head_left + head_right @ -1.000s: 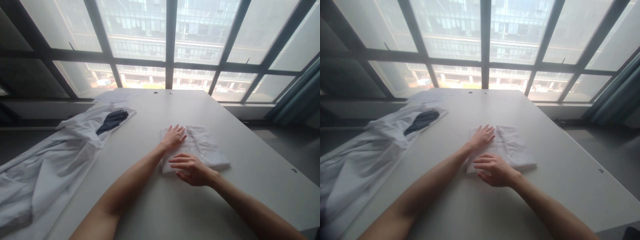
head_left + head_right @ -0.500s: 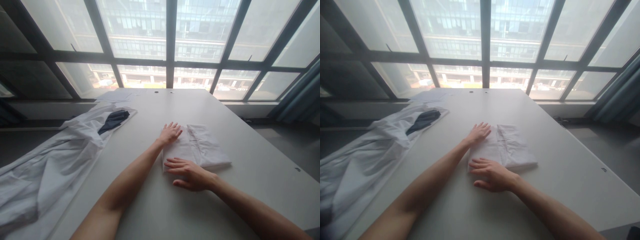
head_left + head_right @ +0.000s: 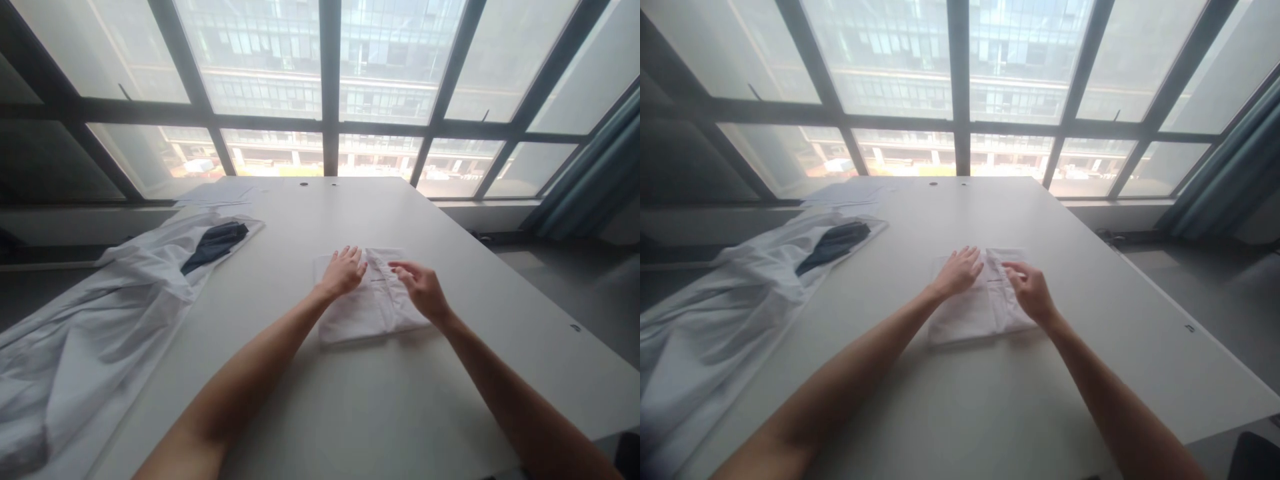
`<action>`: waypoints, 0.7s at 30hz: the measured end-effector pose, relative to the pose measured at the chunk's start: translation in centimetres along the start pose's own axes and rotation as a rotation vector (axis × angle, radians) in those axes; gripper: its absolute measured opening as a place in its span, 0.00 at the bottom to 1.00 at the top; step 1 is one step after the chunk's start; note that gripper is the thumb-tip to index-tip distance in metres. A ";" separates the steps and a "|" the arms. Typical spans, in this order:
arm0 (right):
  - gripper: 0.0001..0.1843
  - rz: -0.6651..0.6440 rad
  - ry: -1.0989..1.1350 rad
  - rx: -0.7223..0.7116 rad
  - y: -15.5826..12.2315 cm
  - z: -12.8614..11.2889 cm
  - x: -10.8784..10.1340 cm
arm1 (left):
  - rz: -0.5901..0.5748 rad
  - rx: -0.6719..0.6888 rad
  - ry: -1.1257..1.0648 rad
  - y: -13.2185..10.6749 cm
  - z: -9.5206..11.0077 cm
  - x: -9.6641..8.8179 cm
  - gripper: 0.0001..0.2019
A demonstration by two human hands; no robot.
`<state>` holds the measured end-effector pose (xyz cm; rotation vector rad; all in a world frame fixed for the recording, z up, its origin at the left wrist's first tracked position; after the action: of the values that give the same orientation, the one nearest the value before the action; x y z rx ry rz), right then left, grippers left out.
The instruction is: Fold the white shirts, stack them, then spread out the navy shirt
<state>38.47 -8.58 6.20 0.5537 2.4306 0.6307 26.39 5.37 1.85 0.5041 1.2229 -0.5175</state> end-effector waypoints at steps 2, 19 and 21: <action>0.19 0.134 -0.148 0.211 0.3 4.8 -4.2 | -0.036 0.011 0.010 -0.3 0.7 1.1 0.31; 0.18 -0.214 0.016 0.642 -2.7 9.7 -3.3 | -0.294 0.027 0.094 0.1 -2.2 1.4 0.32; 0.18 -0.240 0.012 0.608 -2.5 9.3 -2.7 | -0.134 -0.010 0.046 0.4 -1.7 0.0 0.30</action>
<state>45.53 -9.10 -0.82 0.4724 2.6326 -0.2207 25.41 6.73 1.48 0.4297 1.3084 -0.6156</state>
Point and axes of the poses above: each hand's wrist, its own y-axis towards the middle knuckle, its own x-axis out of the palm, z = x × y, the point moved 9 cm from there along y, towards the middle knuckle, and after that the axes turned 13 degrees about -x, right-handed, at the moved point
